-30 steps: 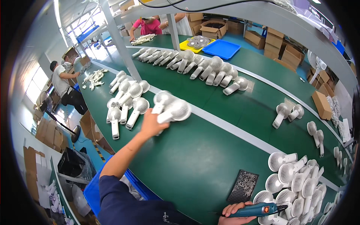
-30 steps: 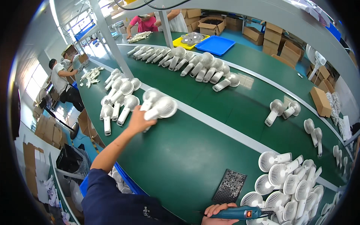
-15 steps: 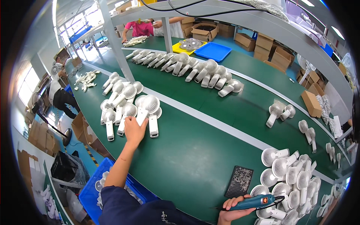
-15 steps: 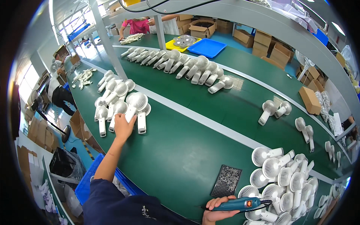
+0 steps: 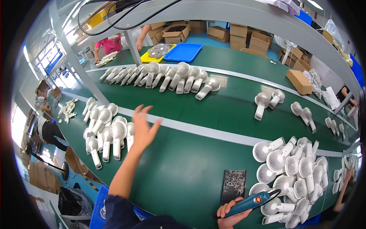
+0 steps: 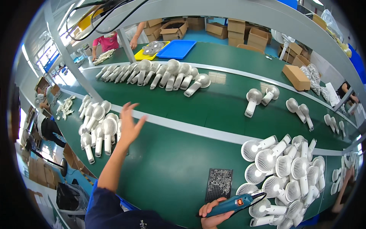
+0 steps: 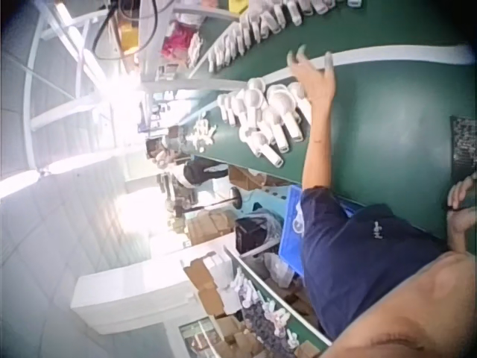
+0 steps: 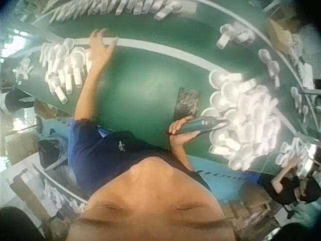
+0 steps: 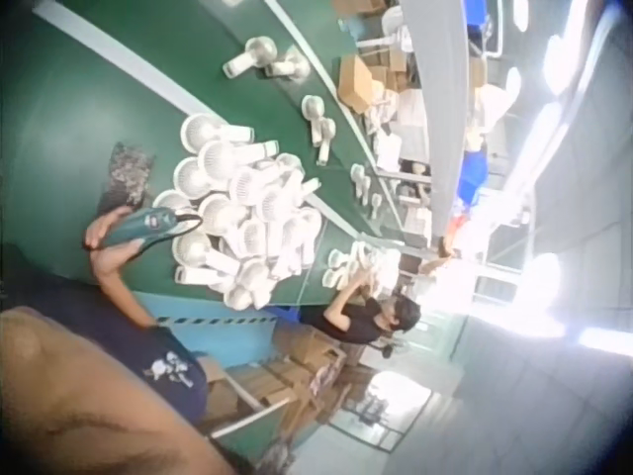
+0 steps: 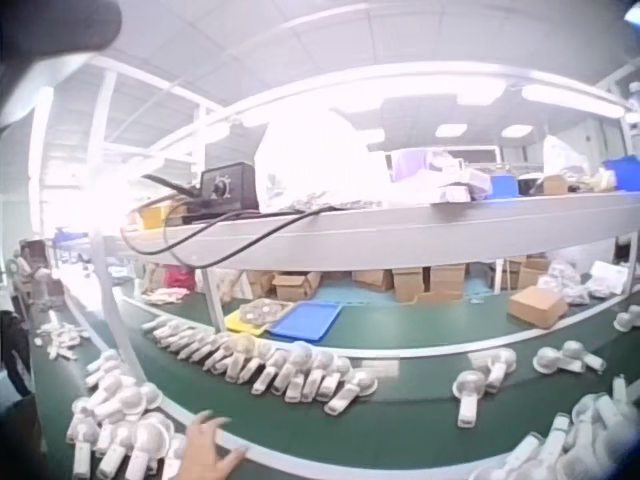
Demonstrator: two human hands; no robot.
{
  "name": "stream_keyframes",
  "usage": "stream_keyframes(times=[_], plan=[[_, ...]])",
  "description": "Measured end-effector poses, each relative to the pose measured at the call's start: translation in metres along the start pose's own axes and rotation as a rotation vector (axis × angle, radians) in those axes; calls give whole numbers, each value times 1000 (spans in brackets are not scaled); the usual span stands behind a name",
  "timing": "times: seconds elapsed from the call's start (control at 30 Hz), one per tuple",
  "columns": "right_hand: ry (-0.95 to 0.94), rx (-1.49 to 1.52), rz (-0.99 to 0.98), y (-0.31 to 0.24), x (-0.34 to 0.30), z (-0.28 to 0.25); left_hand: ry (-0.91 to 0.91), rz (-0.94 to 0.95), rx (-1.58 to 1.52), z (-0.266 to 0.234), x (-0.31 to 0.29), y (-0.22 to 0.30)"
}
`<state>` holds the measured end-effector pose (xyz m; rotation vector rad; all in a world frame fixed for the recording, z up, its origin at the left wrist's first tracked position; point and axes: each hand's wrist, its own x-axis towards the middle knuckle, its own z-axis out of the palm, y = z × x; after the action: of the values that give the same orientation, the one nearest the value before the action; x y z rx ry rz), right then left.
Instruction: Assemble small handheld electric fans using an electric screwdriver on an assembly line.
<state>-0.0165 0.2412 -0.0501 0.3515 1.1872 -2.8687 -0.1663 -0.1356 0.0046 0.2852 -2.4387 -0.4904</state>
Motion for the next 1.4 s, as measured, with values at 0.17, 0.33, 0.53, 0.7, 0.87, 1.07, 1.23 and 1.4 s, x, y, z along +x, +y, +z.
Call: stream_keyframes(times=[0.17, 0.33, 0.53, 0.7, 0.87, 1.07, 1.23, 1.4], plan=[[22, -23, 25, -1, -4, 7, -244, -79, 38, 134, 115, 44], [105, 53, 121, 3, 2, 1, -467, -210, 232, 210, 182, 64], [92, 67, 133, 5, 4, 6, -552, -503, 357, 223, 185, 77], [-74, 224, 77, -1, 4, -4, -391, -498, 285, 243, 191, 114], [-74, 229, 117, 8, -2, -5, -323, -397, 293, 250, 179, 82], [-47, 99, 128, 2, -1, -5, -379, -253, 111, 223, 143, 86], [-18, 26, 87, -4, -2, 0, -487, -209, -92, 48, 67, 88], [-76, -26, 87, 0, -9, 8, -167, -320, 180, -95, -14, -24]])
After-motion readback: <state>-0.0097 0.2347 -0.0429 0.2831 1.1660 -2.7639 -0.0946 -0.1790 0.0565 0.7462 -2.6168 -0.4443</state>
